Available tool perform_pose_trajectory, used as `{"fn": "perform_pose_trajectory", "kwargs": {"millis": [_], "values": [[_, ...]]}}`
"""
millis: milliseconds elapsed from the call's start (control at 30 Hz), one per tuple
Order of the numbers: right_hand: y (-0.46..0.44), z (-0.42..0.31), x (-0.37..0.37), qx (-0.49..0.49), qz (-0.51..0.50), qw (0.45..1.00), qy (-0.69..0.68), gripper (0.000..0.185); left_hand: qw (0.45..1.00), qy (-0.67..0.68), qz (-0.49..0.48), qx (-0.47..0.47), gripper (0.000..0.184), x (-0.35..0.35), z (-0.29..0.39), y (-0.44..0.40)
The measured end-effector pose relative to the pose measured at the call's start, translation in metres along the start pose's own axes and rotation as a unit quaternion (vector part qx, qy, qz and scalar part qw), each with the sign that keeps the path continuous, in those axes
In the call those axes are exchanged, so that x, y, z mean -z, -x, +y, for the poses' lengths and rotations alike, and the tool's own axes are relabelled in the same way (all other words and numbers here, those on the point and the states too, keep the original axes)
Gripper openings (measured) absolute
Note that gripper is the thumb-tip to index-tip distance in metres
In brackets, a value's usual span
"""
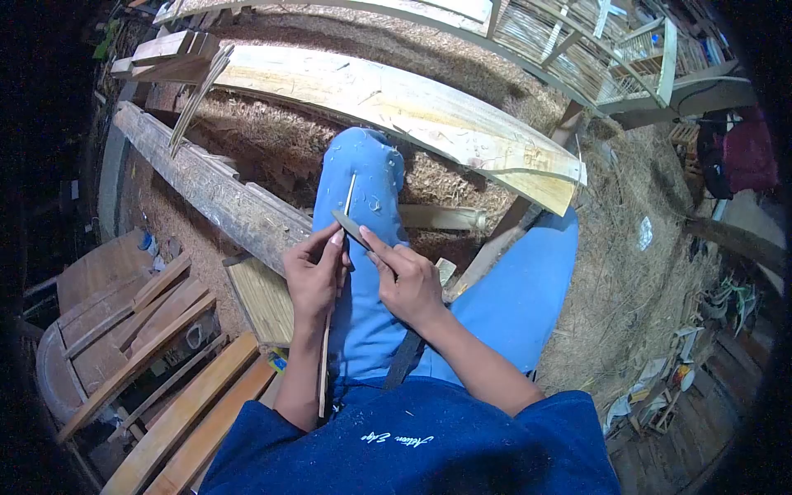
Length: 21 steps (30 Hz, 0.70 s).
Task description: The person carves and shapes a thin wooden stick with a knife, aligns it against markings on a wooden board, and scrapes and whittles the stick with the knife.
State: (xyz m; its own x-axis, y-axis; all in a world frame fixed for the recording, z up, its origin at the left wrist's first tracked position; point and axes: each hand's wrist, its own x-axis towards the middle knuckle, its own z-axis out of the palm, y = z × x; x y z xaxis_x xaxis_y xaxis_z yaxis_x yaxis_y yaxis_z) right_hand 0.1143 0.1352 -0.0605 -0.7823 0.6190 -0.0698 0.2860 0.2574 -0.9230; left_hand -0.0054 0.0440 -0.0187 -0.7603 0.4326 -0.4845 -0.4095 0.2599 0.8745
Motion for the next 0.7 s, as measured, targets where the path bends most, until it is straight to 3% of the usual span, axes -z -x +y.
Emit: {"fn": "perform_pose_trajectory", "kwargs": {"millis": [533,700], "values": [[-0.009,0.013,-0.004,0.01,0.031,0.999,-0.008,0.044,0.998,-0.029,0.038,0.039,0.023,0.009,-0.009,0.065],[-0.008,0.014,-0.007,0.021,0.033,0.999,-0.024,0.044,0.998,-0.038,0.033,0.029,0.025,0.005,0.002,0.043]]}}
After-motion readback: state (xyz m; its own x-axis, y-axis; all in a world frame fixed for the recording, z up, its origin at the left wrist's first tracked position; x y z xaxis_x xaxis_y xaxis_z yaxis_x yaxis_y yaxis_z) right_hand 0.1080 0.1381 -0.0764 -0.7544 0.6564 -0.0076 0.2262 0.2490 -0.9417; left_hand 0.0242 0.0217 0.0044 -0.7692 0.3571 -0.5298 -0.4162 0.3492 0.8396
